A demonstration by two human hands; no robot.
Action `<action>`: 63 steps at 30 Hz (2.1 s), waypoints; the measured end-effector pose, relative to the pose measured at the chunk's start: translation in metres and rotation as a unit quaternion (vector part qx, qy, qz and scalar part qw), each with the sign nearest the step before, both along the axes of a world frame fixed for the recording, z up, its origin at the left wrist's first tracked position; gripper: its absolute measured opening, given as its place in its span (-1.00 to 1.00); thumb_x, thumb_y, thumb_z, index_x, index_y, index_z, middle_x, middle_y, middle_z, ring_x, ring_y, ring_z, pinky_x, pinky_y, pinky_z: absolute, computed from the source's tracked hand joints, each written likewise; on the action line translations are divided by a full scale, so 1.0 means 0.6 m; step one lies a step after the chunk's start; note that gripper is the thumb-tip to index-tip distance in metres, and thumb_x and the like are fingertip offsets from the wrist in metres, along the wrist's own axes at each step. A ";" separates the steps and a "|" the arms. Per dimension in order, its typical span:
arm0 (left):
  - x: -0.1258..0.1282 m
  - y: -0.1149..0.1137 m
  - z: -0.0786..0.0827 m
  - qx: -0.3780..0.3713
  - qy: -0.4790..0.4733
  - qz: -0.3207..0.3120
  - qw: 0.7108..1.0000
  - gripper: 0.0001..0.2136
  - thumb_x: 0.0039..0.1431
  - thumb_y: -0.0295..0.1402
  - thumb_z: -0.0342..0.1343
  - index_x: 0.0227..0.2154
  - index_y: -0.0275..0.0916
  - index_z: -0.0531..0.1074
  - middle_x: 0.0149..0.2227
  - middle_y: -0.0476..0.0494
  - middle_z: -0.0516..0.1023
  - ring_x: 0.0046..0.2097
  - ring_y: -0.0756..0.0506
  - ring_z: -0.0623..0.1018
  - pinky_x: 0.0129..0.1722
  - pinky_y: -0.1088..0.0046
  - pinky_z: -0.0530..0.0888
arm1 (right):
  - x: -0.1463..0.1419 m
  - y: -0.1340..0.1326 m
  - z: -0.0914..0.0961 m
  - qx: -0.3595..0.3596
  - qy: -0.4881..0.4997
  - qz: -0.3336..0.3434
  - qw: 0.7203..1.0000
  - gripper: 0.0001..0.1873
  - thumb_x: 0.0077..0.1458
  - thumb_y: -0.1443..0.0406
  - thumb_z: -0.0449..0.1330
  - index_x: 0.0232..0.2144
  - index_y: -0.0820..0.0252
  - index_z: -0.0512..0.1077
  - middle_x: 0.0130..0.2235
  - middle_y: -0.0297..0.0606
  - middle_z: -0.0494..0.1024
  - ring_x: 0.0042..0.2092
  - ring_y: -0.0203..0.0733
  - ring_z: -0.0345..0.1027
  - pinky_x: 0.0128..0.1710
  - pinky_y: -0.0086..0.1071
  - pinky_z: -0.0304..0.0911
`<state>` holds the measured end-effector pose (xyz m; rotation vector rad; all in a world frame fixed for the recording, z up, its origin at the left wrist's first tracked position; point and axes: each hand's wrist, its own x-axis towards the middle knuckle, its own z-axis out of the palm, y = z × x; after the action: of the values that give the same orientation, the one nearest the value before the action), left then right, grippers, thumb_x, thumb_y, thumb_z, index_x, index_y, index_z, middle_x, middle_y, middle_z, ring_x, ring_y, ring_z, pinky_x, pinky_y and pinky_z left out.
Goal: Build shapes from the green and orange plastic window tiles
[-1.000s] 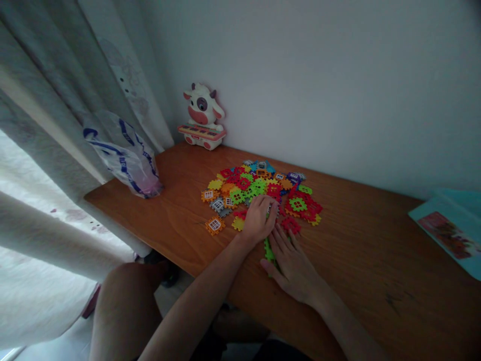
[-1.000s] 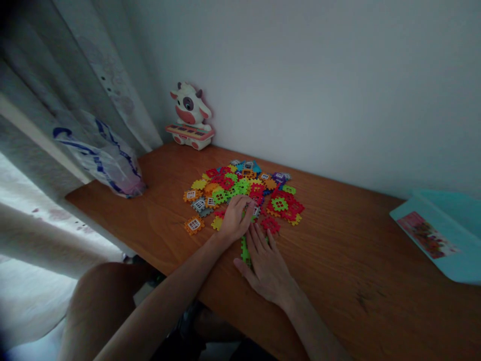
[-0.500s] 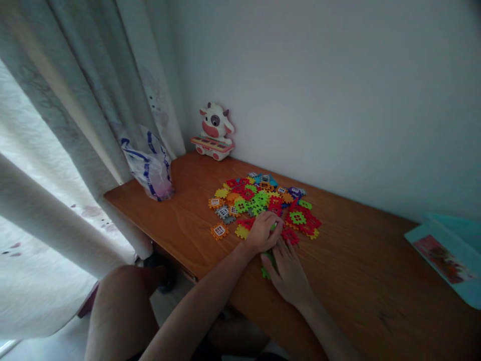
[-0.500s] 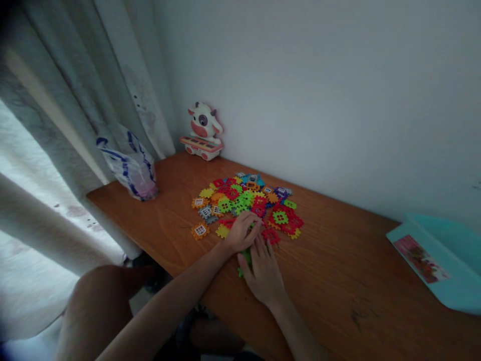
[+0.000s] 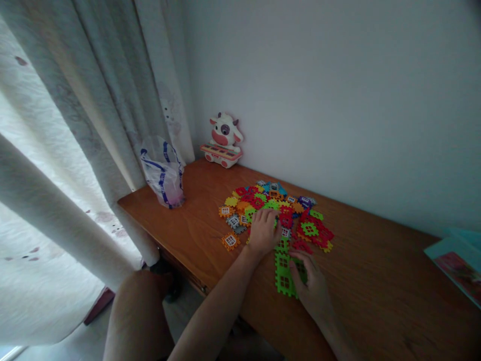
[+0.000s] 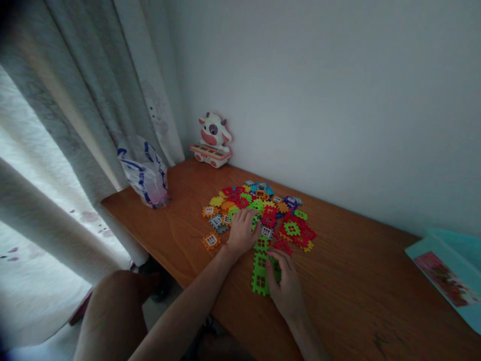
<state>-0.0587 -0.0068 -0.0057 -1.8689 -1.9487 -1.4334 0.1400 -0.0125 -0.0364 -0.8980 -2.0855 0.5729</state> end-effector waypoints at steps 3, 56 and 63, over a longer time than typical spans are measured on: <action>-0.035 0.002 0.001 -0.117 0.048 0.162 0.979 -0.58 0.26 -0.39 0.11 0.17 -0.22 0.37 0.25 -0.34 0.42 0.26 -0.37 0.37 0.25 -0.07 0.30 | 0.002 0.001 0.000 -0.009 0.007 -0.010 1.000 -0.77 0.33 0.15 0.12 -0.09 0.08 0.48 -0.04 -0.13 0.58 0.01 -0.02 0.50 0.07 -0.08 0.41; -0.045 0.031 -0.038 -0.125 0.058 0.112 0.984 -0.67 0.18 -0.08 0.29 -0.13 -0.21 0.52 -0.06 -0.32 0.52 0.04 -0.38 0.44 0.04 -0.04 0.49 | -0.296 0.366 0.114 -0.135 -0.212 0.046 0.967 -0.53 -0.03 -0.06 0.41 -0.28 0.23 0.68 -0.38 -0.19 0.68 -0.29 -0.01 0.57 -0.30 -0.29 0.40; -0.043 0.031 -0.037 -0.125 0.052 0.108 0.985 -0.63 0.17 -0.08 0.31 -0.09 -0.23 0.52 0.05 -0.36 0.46 0.09 -0.38 0.42 0.05 0.01 0.51 | -0.340 0.364 0.103 -0.160 -0.241 0.110 0.951 -0.56 -0.17 -0.04 0.48 -0.38 0.18 0.67 -0.37 -0.27 0.67 -0.29 -0.08 0.54 -0.30 -0.32 0.40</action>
<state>-0.0844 0.0115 -0.0277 -1.7132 -2.2847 -1.0538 -0.0640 0.2057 0.0252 -1.0772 -2.6039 0.9019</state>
